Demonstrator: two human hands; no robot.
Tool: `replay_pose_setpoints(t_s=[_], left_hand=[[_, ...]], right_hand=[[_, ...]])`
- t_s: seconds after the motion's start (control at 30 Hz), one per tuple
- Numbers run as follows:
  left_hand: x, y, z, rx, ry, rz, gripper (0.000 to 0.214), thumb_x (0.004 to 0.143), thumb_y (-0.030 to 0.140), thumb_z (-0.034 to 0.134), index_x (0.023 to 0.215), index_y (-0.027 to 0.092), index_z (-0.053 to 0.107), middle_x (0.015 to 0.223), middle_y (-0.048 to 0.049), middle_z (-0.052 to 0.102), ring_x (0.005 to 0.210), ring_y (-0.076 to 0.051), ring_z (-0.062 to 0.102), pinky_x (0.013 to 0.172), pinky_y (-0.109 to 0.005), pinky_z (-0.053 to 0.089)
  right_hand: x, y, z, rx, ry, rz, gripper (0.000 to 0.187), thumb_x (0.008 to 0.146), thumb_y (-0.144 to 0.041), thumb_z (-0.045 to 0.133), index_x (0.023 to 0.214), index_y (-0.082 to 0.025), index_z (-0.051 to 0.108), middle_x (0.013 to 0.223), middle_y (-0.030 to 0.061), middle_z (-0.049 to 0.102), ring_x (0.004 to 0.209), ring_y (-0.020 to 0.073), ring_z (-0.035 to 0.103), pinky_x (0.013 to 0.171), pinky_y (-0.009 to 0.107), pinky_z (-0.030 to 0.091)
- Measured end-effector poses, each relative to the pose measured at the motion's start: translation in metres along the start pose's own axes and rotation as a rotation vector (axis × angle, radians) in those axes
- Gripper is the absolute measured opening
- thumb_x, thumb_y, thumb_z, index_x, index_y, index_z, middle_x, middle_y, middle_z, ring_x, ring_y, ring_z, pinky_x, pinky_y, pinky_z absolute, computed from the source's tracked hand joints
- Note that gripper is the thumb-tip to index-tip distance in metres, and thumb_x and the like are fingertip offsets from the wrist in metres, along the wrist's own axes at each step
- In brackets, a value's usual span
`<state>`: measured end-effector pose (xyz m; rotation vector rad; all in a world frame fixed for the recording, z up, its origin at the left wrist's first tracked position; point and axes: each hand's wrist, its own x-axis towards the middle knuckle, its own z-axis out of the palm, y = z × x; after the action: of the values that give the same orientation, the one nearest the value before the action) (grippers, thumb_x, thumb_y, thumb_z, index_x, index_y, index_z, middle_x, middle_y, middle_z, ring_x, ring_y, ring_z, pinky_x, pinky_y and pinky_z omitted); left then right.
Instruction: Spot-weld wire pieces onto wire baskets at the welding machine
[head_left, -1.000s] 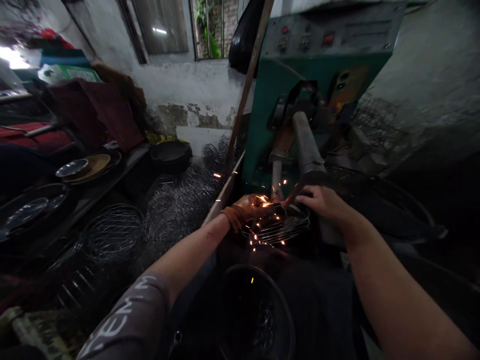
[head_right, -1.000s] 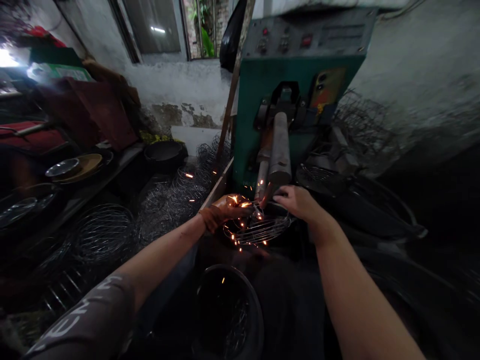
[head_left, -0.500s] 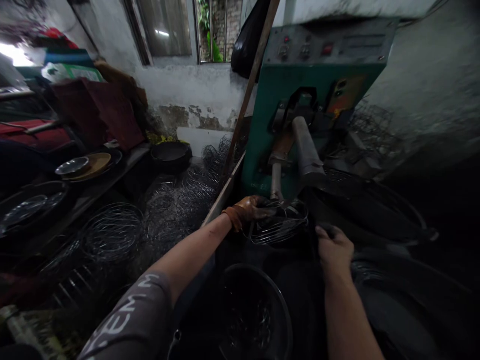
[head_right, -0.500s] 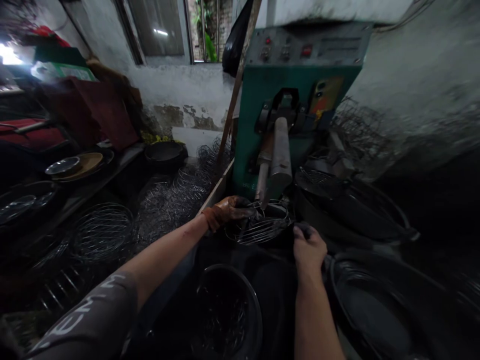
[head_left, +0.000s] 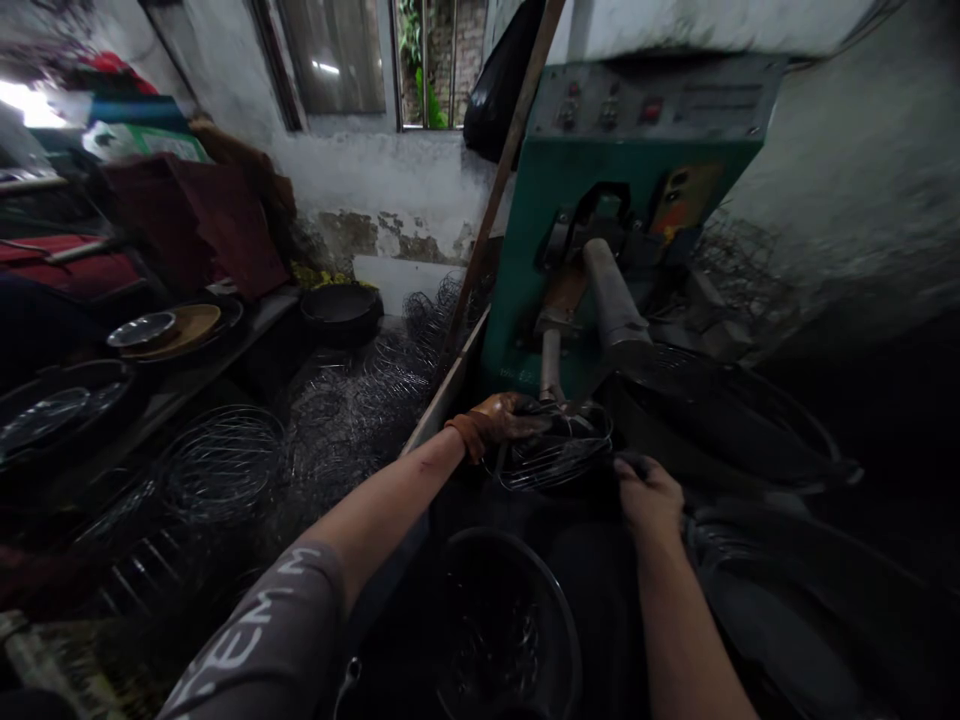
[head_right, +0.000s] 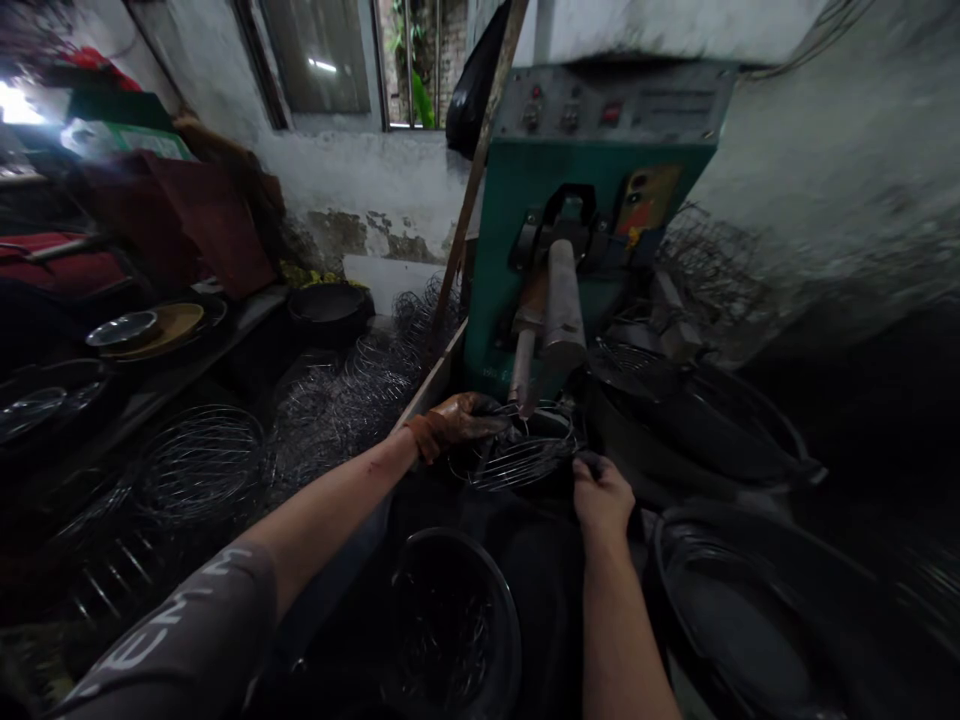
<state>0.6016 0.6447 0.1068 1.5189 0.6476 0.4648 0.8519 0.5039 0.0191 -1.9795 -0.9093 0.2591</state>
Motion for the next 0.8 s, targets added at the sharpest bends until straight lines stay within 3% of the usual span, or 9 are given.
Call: replay_pose_setpoints(t_s=[0.23, 0.37, 0.6, 0.7, 0.8], left_hand=[[0.006, -0.010, 0.000, -0.053, 0.001, 0.026, 0.058, 0.064, 0.054, 0.094, 0.097, 0.008, 0.079, 0.080, -0.0051, 0.071, 0.072, -0.013, 0.061, 0.067, -0.021, 0.049], [0.010, -0.016, -0.003, -0.021, 0.001, 0.025, 0.060, 0.061, 0.053, 0.095, 0.098, 0.009, 0.079, 0.082, -0.0050, 0.072, 0.074, -0.014, 0.062, 0.067, -0.021, 0.049], [0.004, -0.012, 0.001, 0.094, 0.018, 0.045, 0.045, 0.081, 0.044, 0.083, 0.110, 0.010, 0.079, 0.094, -0.0078, 0.076, 0.081, -0.015, 0.066, 0.071, -0.021, 0.051], [-0.011, 0.001, -0.003, 0.312, -0.046, 0.111, 0.034, 0.084, 0.038, 0.082, 0.108, 0.013, 0.080, 0.099, -0.0066, 0.078, 0.090, -0.018, 0.068, 0.078, -0.023, 0.052], [-0.032, 0.015, -0.014, 0.438, -0.180, 0.195, 0.022, 0.082, 0.030, 0.084, 0.098, 0.015, 0.082, 0.095, -0.0049, 0.078, 0.093, -0.018, 0.070, 0.084, -0.022, 0.051]], right_hand=[[0.002, 0.004, 0.008, 0.054, 0.098, 0.058, 0.043, 0.056, -0.057, 0.057, 0.079, -0.022, 0.070, 0.084, 0.0138, 0.077, 0.088, 0.0376, 0.071, 0.086, 0.047, 0.055], [0.001, 0.003, 0.007, 0.067, 0.094, 0.050, 0.042, 0.056, -0.056, 0.058, 0.077, -0.022, 0.072, 0.081, 0.0137, 0.077, 0.083, 0.0360, 0.070, 0.080, 0.046, 0.054], [-0.003, 0.000, 0.003, 0.102, 0.150, -0.001, 0.039, 0.059, -0.054, 0.058, 0.076, -0.022, 0.071, 0.078, 0.0118, 0.076, 0.083, 0.0351, 0.069, 0.081, 0.048, 0.055], [0.001, -0.013, -0.010, 0.114, 0.171, -0.059, 0.041, 0.065, -0.056, 0.060, 0.082, -0.021, 0.073, 0.079, 0.0112, 0.075, 0.085, 0.0348, 0.070, 0.084, 0.048, 0.056], [0.004, -0.042, -0.025, 0.126, 0.047, -0.192, 0.045, 0.070, -0.058, 0.064, 0.092, -0.021, 0.076, 0.096, 0.0120, 0.077, 0.097, 0.0351, 0.071, 0.095, 0.050, 0.054]])
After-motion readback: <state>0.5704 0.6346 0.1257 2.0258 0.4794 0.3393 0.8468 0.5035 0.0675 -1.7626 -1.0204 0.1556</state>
